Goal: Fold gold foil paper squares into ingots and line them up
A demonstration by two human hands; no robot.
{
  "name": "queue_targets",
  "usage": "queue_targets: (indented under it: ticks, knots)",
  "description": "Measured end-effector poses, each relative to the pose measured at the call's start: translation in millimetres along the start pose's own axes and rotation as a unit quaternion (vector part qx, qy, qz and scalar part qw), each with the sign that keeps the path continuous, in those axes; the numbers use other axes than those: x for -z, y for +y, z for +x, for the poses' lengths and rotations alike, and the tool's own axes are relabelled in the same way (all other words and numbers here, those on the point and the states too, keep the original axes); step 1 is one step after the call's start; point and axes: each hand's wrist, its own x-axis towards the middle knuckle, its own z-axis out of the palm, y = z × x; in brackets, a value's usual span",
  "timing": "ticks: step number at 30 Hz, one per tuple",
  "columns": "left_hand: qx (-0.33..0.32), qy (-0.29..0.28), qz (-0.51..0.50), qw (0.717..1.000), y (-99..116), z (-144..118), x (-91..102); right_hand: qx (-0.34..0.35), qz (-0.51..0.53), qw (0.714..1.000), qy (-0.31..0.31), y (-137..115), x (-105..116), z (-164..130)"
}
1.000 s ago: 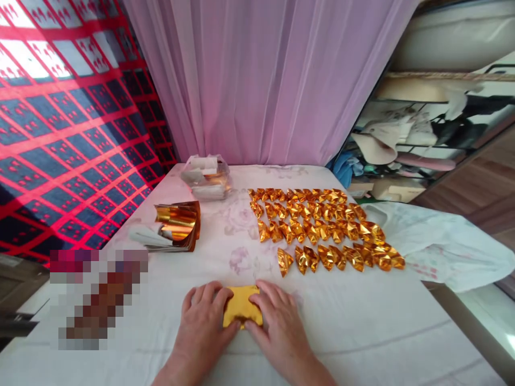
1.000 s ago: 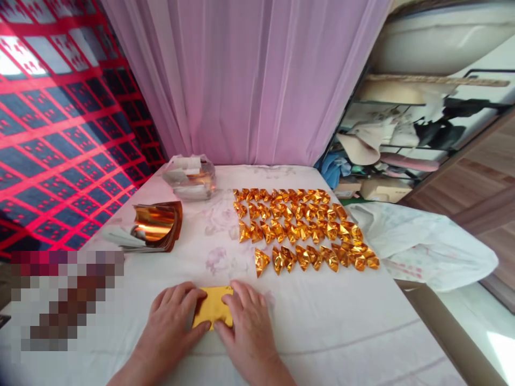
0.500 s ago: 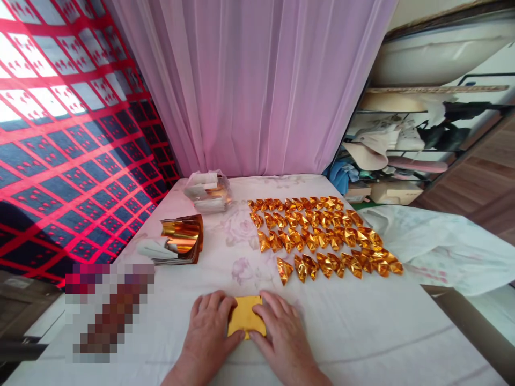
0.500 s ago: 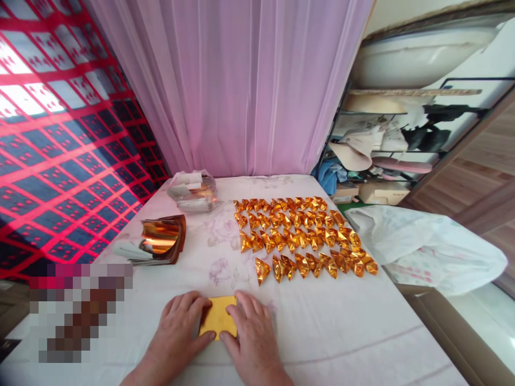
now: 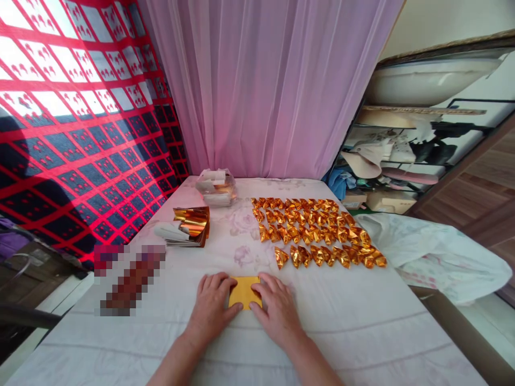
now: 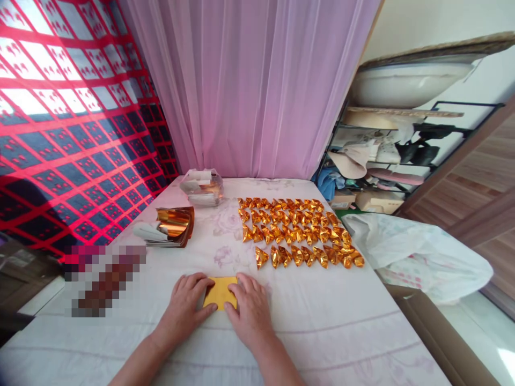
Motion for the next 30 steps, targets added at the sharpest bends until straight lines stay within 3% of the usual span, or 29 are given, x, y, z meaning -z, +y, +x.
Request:
queue_targets:
  ticks: [13, 22, 30]
  knots:
    - [-0.008, -0.023, -0.032, 0.999, -12, 0, -1.1, 0.036, 0.024, 0.999, -0.028, 9, 9, 0]
    - [-0.009, -0.019, -0.009, 1.000, -6, 0, 2.3, -0.039, -0.024, 0.999, 0.006, -21, 1, 5]
    - [-0.022, -0.012, 0.003, 1.000, -18, 2, -3.8, -0.047, 0.007, 0.999, -0.019, -16, 5, 5]
